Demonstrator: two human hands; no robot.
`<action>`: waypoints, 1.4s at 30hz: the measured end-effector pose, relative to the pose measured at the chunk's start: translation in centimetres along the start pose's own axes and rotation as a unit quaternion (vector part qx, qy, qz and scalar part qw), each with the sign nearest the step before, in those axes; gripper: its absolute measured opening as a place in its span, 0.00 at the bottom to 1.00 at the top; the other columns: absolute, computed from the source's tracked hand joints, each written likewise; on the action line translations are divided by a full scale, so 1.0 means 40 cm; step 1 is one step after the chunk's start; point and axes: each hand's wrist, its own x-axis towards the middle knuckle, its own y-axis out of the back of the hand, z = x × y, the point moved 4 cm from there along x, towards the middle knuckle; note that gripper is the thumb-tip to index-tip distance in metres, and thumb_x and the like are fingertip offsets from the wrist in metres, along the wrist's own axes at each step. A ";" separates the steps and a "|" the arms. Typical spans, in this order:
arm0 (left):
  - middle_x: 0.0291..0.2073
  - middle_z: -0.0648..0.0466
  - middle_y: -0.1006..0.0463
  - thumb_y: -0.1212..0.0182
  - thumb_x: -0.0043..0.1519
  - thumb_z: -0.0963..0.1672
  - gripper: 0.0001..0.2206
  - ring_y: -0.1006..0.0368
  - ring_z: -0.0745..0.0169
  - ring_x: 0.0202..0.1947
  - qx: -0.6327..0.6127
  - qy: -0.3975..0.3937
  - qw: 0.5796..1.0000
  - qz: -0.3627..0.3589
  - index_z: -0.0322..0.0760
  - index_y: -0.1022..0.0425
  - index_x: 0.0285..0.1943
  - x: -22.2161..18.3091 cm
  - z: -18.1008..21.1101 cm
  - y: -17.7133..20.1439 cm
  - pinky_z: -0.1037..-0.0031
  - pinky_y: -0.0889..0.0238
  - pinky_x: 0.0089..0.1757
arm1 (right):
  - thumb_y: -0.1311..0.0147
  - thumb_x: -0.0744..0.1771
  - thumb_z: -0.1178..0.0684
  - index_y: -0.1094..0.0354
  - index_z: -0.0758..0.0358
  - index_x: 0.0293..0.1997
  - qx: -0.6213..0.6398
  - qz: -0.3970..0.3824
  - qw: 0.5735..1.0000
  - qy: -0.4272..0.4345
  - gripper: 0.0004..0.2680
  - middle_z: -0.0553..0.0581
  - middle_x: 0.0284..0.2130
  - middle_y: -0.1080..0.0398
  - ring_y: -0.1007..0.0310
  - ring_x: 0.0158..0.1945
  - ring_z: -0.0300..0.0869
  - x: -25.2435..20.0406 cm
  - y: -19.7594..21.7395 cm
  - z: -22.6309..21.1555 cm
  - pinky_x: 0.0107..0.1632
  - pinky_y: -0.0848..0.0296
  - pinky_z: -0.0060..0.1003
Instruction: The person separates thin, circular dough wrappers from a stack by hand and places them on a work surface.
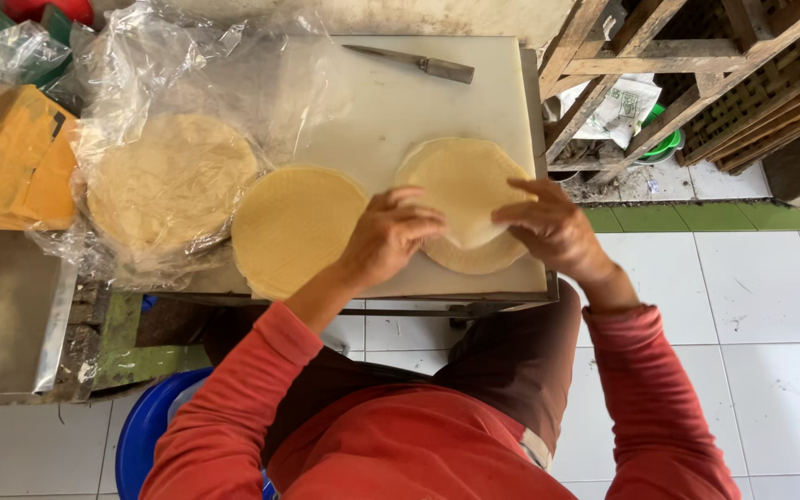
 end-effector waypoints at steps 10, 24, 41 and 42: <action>0.47 0.63 0.20 0.29 0.55 0.40 0.10 0.30 0.55 0.59 0.009 0.004 0.999 -0.047 0.43 0.17 0.44 -0.033 0.053 -0.048 0.61 0.38 0.58 | 0.35 0.61 0.65 0.25 0.62 0.45 -0.011 -0.036 0.997 -0.064 0.11 0.56 0.49 0.23 0.30 0.64 0.58 -0.048 0.032 -0.013 0.62 0.28 0.50; 0.51 0.58 0.20 0.31 0.59 0.40 0.08 0.29 0.55 0.60 0.063 0.025 0.997 -0.041 0.40 0.18 0.46 -0.062 0.109 -0.080 0.57 0.41 0.62 | 0.36 0.61 0.64 0.24 0.61 0.49 -0.002 -0.047 0.992 -0.118 0.13 0.59 0.55 0.25 0.33 0.67 0.58 -0.089 0.041 -0.011 0.65 0.30 0.50; 0.35 0.51 0.18 0.40 0.69 0.41 0.06 0.20 0.68 0.36 -0.206 0.248 0.946 0.023 0.32 0.27 0.50 0.075 0.050 -0.006 0.73 0.27 0.39 | 0.46 0.72 0.59 0.31 0.66 0.49 0.242 0.142 0.932 -0.229 0.03 0.56 0.45 0.23 0.28 0.53 0.42 -0.045 0.016 0.040 0.56 0.26 0.36; 0.35 0.52 0.19 0.40 0.70 0.42 0.06 0.23 0.70 0.36 -0.239 0.243 0.939 0.038 0.31 0.26 0.50 0.095 0.050 0.020 0.75 0.28 0.40 | 0.46 0.73 0.56 0.31 0.65 0.49 0.315 0.164 0.895 -0.272 0.04 0.54 0.41 0.23 0.26 0.44 0.37 -0.037 0.007 0.045 0.50 0.26 0.31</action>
